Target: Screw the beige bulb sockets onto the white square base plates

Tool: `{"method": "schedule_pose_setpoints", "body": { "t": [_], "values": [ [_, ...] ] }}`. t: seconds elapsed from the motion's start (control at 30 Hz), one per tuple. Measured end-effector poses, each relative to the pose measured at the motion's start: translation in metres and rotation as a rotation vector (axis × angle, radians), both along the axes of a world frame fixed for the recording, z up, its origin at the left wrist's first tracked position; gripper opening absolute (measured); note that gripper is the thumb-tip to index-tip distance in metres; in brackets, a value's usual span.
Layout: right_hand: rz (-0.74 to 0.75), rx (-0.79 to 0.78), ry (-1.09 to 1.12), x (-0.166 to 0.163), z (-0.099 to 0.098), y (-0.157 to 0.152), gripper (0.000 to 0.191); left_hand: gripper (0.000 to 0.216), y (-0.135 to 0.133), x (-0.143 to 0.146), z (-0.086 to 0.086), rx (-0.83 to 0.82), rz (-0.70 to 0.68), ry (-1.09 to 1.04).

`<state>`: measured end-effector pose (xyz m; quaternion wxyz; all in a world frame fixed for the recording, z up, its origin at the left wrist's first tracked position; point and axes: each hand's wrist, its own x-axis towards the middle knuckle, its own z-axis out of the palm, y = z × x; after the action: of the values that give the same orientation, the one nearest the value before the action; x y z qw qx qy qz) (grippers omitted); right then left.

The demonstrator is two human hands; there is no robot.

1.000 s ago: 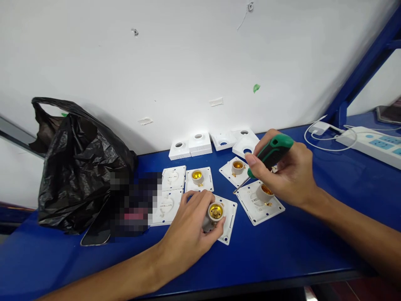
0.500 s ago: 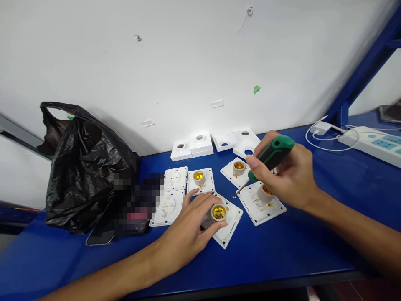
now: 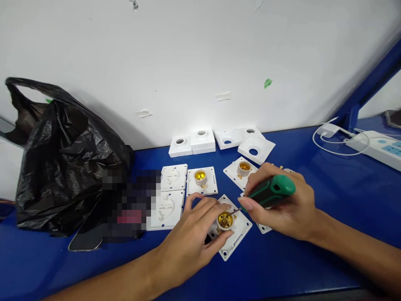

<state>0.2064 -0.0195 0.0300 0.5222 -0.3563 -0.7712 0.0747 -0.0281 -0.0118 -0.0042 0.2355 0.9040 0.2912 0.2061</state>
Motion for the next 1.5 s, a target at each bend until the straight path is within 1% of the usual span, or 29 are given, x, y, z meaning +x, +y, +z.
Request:
{"method": "schedule_pose_setpoints", "body": {
  "t": [0.13,0.27,0.4,0.57,0.73,0.97,1.03,1.13,1.2,1.4,1.5],
  "values": [
    [0.027,-0.03,0.04,-0.002,-0.004,-0.001,0.017,0.041,0.0,-0.003,0.0,0.0,0.005,-0.055],
    [-0.011,-0.02,0.095,-0.004,-0.003,-0.002,0.017,0.043,0.001,-0.003,-0.001,-0.023,-0.003,-0.12],
    [-0.017,-0.008,0.008,-0.005,0.001,-0.003,0.019,0.04,0.001,-0.003,0.001,-0.04,-0.01,-0.163],
    [-0.017,-0.005,-0.089,-0.007,0.005,-0.003,0.018,0.037,0.001,-0.003,0.002,-0.073,-0.01,-0.149],
    [-0.002,-0.027,-0.082,-0.008,0.003,-0.003,0.016,0.037,0.0,-0.004,0.0,-0.094,0.006,-0.126],
    [0.004,-0.03,-0.093,-0.009,0.002,-0.008,0.015,0.041,0.0,-0.004,-0.004,-0.054,0.011,-0.137],
    [0.013,-0.029,-0.074,-0.008,0.001,-0.009,0.017,0.04,0.0,-0.004,-0.003,-0.05,0.01,-0.139],
    [0.021,-0.047,0.031,-0.005,-0.003,-0.008,0.017,0.039,0.0,-0.004,-0.002,-0.055,0.01,-0.135],
    [0.025,-0.057,0.057,-0.003,-0.005,-0.008,0.016,0.037,-0.001,-0.004,-0.002,-0.059,0.011,-0.135],
    [0.042,-0.009,-0.01,-0.007,-0.005,-0.008,0.014,0.038,0.0,-0.004,-0.004,-0.056,0.019,-0.149],
    [0.063,-0.033,-0.059,-0.009,-0.004,-0.008,0.014,0.037,0.0,-0.004,-0.004,-0.056,0.024,-0.145]
  ]
}}
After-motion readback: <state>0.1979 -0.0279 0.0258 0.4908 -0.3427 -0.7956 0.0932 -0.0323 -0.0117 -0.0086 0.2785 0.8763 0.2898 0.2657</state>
